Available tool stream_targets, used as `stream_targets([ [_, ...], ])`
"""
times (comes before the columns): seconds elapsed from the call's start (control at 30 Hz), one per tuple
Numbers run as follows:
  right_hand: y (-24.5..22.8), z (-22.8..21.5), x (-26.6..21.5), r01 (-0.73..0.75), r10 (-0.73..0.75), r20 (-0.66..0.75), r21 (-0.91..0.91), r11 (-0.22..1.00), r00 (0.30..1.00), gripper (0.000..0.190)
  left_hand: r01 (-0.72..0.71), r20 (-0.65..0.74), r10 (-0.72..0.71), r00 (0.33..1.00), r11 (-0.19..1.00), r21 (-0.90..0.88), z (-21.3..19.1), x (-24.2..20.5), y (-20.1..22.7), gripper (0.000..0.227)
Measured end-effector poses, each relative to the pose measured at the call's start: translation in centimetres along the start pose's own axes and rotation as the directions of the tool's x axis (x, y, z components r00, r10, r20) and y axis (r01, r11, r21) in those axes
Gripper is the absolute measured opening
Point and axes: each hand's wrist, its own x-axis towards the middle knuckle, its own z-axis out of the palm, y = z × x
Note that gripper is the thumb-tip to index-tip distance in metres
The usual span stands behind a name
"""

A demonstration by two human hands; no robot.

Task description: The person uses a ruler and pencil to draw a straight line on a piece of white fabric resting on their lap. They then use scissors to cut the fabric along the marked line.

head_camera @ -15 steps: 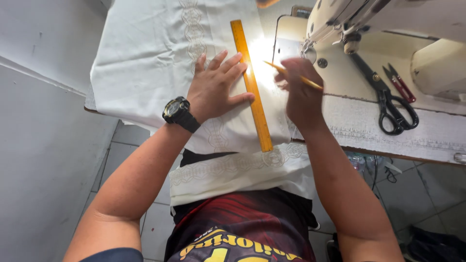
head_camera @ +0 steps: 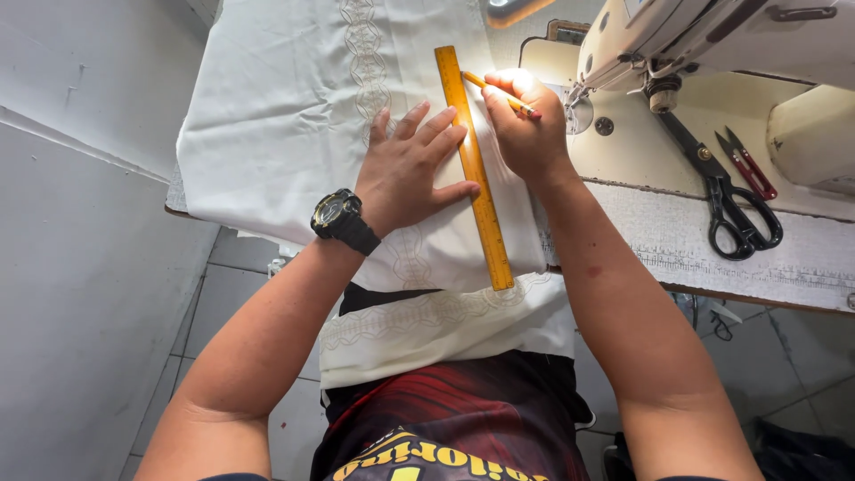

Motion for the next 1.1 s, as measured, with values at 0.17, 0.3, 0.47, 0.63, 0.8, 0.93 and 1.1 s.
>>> stream_targets([
  [0.17,-2.6,-2.3,-3.0,0.055,-0.036,0.136,-0.141,0.989,0.99,0.022,0.015,0.033,-0.014,0.999,1.0,-0.02,-0.2,-0.1,0.3,0.076],
  [0.3,-5.2,-7.5,-10.6,0.177,-0.126,0.217,-0.235,0.956,0.968,0.016,0.047,0.096,-0.038,0.995,0.994,-0.097,-0.7,0.1,0.3,0.075],
  [0.47,-8.1,-15.9,-19.6,-0.289,0.363,0.468,-0.225,0.931,0.806,0.03,0.047,0.115,-0.035,0.993,0.993,-0.107,-0.9,0.2,0.3,0.075],
  [0.63,-1.4,-9.4,-22.3,-0.302,0.273,0.297,0.054,0.952,0.915,0.031,0.013,0.027,-0.011,1.0,0.996,-0.083,0.0,-0.8,1.2,0.073],
  [0.8,-0.2,-3.4,-23.6,-0.579,0.467,0.346,0.415,0.702,0.814,0.041,0.041,0.101,-0.029,0.994,0.992,-0.12,-2.4,-2.4,3.2,0.072],
  [0.93,0.0,-4.5,-24.2,-0.493,0.418,0.263,0.428,0.757,0.87,0.042,0.215,0.117,-0.2,0.973,0.967,-0.139,-5.2,-3.2,3.6,0.08],
  [1.1,-0.9,-8.0,-25.4,-0.62,0.547,0.302,0.268,0.738,0.781,0.039,0.46,0.36,-0.433,0.826,0.888,0.012,-4.7,-1.5,1.5,0.089],
])
